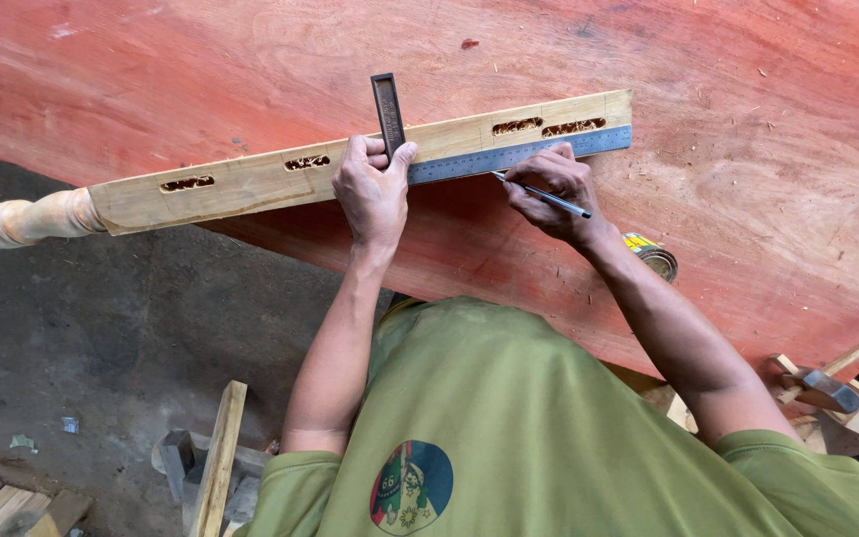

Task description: The person marks a long wooden piece with a pencil using a try square and a ruler to draw straight lines. They also use a small wooden block to align with existing slots on the wood. The person works on a large wooden workbench in a workshop setting.

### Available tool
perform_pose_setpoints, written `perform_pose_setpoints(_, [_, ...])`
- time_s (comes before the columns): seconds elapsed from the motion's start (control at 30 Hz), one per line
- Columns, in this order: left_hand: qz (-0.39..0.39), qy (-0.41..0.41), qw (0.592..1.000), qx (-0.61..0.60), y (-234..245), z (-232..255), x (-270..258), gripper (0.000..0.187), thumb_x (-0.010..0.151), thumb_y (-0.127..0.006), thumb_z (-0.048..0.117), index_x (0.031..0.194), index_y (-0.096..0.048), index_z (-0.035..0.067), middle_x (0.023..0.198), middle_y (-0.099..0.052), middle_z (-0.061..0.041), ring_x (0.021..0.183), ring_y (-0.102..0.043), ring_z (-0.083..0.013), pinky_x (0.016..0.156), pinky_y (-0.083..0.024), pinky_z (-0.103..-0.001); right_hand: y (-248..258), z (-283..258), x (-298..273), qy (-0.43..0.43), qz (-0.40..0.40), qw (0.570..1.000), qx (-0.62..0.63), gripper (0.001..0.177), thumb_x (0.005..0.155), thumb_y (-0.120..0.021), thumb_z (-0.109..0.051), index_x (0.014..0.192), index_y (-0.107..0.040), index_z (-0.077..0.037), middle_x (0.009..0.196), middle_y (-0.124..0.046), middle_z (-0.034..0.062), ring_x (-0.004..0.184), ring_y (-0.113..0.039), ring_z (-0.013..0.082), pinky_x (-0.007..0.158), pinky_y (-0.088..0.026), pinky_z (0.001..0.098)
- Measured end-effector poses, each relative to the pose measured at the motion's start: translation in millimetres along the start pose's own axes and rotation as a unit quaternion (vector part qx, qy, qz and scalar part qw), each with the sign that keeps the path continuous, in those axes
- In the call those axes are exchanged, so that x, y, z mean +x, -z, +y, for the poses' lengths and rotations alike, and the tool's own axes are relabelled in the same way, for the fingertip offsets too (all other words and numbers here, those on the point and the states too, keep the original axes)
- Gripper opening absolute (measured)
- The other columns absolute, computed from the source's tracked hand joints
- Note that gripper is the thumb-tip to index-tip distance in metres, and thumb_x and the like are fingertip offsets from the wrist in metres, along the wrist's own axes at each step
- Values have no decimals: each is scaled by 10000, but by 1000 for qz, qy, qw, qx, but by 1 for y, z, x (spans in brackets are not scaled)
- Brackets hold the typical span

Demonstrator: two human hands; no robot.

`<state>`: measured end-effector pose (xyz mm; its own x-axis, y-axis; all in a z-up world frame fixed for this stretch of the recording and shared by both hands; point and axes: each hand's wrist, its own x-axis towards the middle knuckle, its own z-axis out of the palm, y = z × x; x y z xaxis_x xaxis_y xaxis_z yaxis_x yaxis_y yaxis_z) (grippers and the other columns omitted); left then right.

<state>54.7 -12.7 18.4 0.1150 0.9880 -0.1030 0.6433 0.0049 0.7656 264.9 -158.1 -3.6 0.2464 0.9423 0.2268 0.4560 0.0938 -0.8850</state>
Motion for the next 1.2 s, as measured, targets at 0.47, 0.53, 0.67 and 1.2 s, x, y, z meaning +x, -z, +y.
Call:
perform_pose_setpoints(0.47, [-2, -1, 1000, -1, 1, 1, 0, 320, 741, -924, 262, 846, -683, 80, 705, -677, -101, 738, -728, -317, 708, -569, -422, 0, -10, 8, 0, 0, 1000, -25, 109, 859, -764, 8, 901, -736, -88, 743, -684, 106, 694, -660, 311, 836, -419, 312])
perform_pose_setpoints(0.53, [0, -1, 1000, -2, -1, 0, 1, 323, 741, -924, 266, 843, -681, 80, 704, -675, -102, 737, -725, -322, 707, -567, -430, 1, -15, 11, -1, -12, 999, -36, 81, 878, -773, -22, 895, -720, -81, 740, -670, 117, 691, -647, 315, 806, -427, 331])
perform_pose_setpoints(0.67, [0, 2, 1000, 3, 0, -1, 0, 331, 732, -926, 273, 847, -680, 85, 704, -677, -101, 734, -726, -323, 701, -565, -443, 7, -37, 10, -20, -35, 999, -10, 74, 877, -777, -52, 870, -705, -70, 722, -656, 133, 685, -638, 349, 780, -443, 382])
perform_pose_setpoints(1.2, [-275, -34, 933, 230, 67, 75, 23, 338, 614, -785, 287, 680, -681, -27, 644, -645, -263, 678, -709, -474, 625, -560, -541, -27, -113, -78, 72, 35, 923, -376, 270, 1079, -512, -275, 1173, -700, -106, 959, -655, 61, 822, -649, 241, 775, -494, 347])
